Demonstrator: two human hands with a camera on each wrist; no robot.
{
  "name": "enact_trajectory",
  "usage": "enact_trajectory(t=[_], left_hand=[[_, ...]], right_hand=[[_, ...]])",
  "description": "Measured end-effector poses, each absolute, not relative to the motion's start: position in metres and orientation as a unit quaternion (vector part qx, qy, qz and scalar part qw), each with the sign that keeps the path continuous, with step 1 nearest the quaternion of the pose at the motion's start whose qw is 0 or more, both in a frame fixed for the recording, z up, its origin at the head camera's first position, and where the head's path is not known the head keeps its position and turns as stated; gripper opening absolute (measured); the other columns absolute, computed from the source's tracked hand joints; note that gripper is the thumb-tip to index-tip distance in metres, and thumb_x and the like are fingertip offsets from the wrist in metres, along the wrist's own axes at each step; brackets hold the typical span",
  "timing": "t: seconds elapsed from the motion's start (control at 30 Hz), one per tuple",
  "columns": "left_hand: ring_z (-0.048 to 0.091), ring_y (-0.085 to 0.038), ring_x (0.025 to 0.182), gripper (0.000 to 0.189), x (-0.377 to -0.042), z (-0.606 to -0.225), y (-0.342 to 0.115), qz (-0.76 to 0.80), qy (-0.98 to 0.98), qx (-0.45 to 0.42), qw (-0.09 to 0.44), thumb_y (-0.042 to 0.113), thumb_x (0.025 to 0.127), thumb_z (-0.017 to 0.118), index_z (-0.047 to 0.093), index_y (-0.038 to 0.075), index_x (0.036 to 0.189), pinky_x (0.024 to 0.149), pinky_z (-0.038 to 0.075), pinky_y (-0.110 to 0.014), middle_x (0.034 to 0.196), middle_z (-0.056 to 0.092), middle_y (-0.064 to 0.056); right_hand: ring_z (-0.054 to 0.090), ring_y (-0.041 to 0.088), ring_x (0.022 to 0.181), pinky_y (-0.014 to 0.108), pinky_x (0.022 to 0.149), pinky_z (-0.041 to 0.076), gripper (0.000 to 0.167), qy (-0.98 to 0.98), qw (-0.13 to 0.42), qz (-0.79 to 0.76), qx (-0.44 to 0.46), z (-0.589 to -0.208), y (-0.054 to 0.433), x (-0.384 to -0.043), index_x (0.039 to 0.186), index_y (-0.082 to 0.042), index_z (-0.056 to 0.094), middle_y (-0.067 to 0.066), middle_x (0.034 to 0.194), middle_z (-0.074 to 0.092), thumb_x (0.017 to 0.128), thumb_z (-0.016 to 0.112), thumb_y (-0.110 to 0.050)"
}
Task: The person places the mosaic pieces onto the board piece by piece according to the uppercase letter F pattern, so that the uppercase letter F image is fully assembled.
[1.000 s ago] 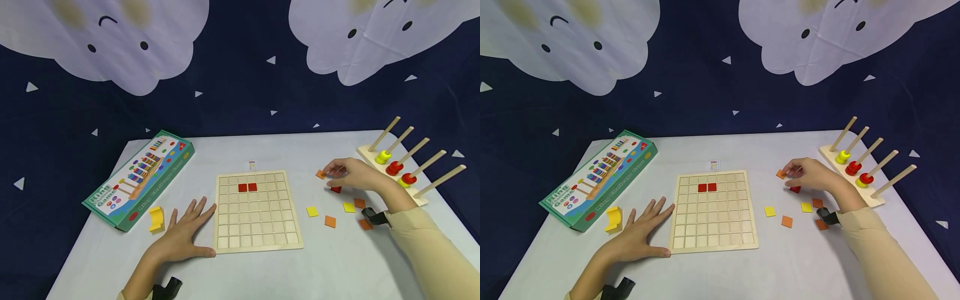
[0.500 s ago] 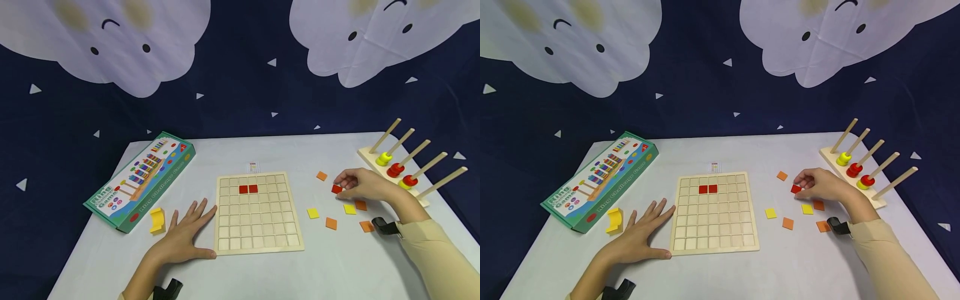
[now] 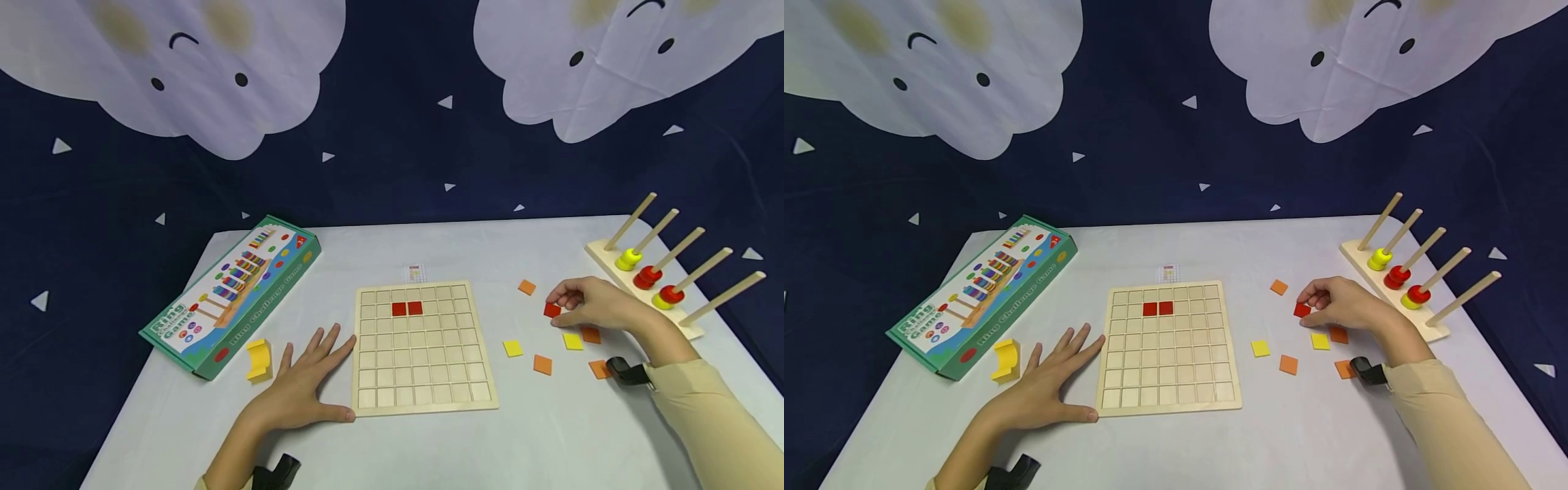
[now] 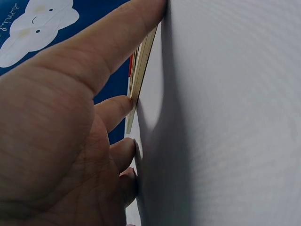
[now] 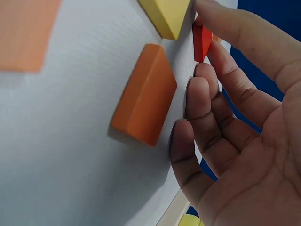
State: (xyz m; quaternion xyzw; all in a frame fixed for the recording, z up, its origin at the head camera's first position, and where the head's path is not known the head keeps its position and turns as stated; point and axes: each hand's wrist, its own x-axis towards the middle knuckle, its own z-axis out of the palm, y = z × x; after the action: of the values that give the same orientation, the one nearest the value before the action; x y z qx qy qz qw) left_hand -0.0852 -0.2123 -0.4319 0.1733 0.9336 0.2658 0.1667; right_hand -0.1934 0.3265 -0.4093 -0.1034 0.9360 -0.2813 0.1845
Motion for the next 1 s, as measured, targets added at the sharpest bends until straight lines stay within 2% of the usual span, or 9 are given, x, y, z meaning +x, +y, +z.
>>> enact_trajectory(t=[0.63,1.0], left_hand=[[0.005,-0.044,0.169,0.117,-0.0845,-0.4338,-0.2105,0.263,0.933,0.176,0.172,0.068,0.072,0.090,0.033,0.035,0.170,0.122,-0.008,-0.085,0.182,0.013,-0.005],[0.004,-0.044,0.169,0.117,-0.0855,-0.4304,-0.2107,0.258,0.936,0.168,0.172,0.068,0.073,0.090,0.032,0.037,0.169,0.123,-0.010,-0.083,0.183,0.012,-0.004]], right_hand=[[0.054,0.007,0.086,0.018,0.073,0.047,0.041,0.931,0.195,-0.290,-0.104,-0.4139,0.3319,-0.1898,0.115,-0.003,0.073,0.002,0.100,0.067,0.086,0.091,-0.025],[0.056,0.010,0.084,0.018,0.072,0.049,0.038,0.938,0.193,-0.271,-0.101,-0.4081,0.3340,-0.1936,0.113,-0.002,0.075,-0.001,0.094,0.066,0.088,0.090,-0.025]])
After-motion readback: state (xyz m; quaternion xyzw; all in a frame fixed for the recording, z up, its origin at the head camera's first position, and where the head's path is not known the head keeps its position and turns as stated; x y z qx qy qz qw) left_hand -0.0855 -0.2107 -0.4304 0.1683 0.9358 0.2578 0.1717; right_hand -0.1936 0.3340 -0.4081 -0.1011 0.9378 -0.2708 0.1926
